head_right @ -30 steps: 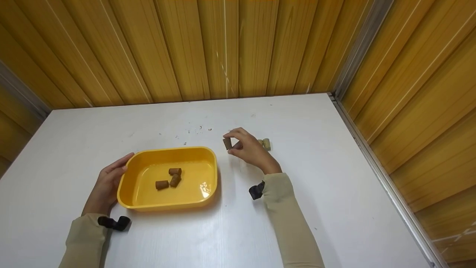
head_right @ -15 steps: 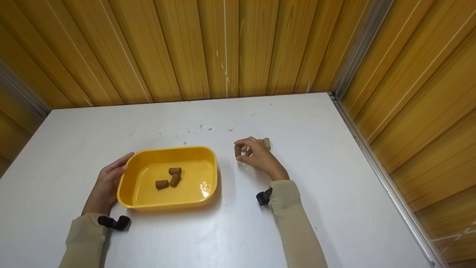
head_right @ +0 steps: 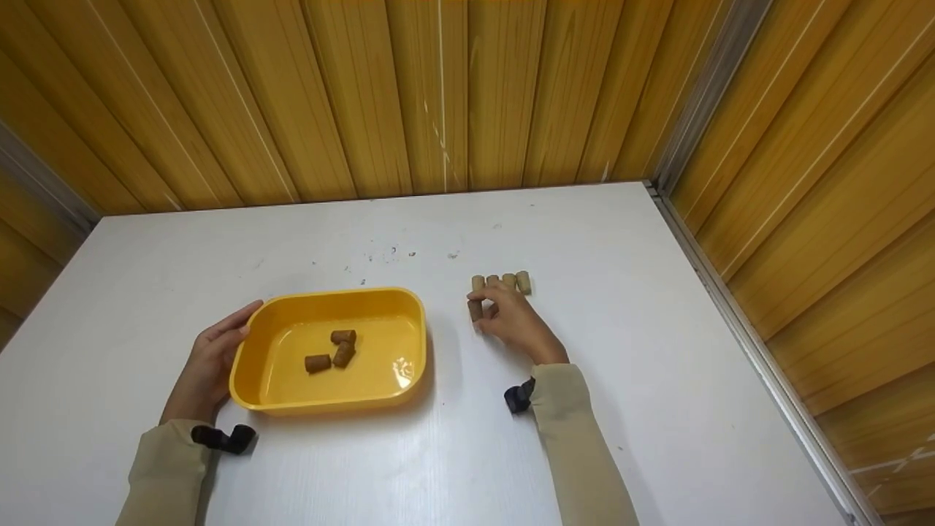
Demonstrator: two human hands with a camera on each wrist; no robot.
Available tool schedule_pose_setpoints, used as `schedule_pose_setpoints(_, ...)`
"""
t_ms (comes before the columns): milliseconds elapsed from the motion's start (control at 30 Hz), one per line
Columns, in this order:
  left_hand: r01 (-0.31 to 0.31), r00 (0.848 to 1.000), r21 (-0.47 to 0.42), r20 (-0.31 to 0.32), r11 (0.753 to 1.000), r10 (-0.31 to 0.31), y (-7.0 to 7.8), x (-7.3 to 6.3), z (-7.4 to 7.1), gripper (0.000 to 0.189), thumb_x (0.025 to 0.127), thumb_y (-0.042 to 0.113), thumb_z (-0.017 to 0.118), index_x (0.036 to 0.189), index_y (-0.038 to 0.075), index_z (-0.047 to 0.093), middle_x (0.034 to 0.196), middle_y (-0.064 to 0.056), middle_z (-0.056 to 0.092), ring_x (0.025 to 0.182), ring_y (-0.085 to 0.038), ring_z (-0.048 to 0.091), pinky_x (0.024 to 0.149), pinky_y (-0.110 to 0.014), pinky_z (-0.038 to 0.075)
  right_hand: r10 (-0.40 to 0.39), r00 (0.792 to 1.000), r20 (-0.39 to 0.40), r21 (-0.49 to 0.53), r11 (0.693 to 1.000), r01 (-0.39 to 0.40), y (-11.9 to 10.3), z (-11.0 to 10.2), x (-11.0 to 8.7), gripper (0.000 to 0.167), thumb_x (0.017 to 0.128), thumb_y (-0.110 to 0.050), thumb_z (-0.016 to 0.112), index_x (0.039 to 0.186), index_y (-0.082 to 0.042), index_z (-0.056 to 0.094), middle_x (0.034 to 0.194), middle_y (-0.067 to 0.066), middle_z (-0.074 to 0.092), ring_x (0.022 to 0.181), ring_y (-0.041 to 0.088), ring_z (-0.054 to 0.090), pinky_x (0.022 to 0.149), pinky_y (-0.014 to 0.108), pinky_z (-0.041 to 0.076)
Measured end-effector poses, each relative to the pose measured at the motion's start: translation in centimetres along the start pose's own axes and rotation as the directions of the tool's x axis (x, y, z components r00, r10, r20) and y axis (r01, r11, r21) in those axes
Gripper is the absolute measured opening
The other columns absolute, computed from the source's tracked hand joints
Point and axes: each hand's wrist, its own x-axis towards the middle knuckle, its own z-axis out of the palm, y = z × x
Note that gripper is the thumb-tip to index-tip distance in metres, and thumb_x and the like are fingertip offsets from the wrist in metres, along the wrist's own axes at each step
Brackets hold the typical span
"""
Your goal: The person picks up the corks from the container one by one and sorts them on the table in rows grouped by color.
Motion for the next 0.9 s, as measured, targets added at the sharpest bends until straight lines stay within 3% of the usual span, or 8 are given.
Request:
schedule_pose_setpoints(300,-0.003,1.000,-0.029,-0.008,1.000,0.003,-0.07,-0.08,0.01,0.050,0.094,0.004,0.054,0.143,0.000,0.042,0.131,0.008,0.060,0.126,-0.006,0.053,0.105,-0.023,0.044,0.045,0.999,0.002,0.006,0.999,-0.045,0.20,0.04,-0.19,0.048,0.082,-0.008,0.074,0.128,-0.009,0.060,0.122,0.012,0.061,0.099,0.027,0.059,0.084,0.036,0.052)
schedule_pose_setpoints(900,0.013,1.000,-0.045,-0.009,0.999,-0.013,0.15,-0.12,0.03,0.050,0.094,0.004,0.055,0.142,0.001,0.043,0.136,0.005,0.057,0.127,-0.007,0.052,0.106,-0.023,0.043,0.053,0.999,-0.008,0.002,0.999,-0.053,0.43,0.30,-0.11,0.046,0.082,-0.005,0.072,0.127,-0.008,0.062,0.116,0.013,0.060,0.099,0.027,0.059,0.084,0.036,0.053)
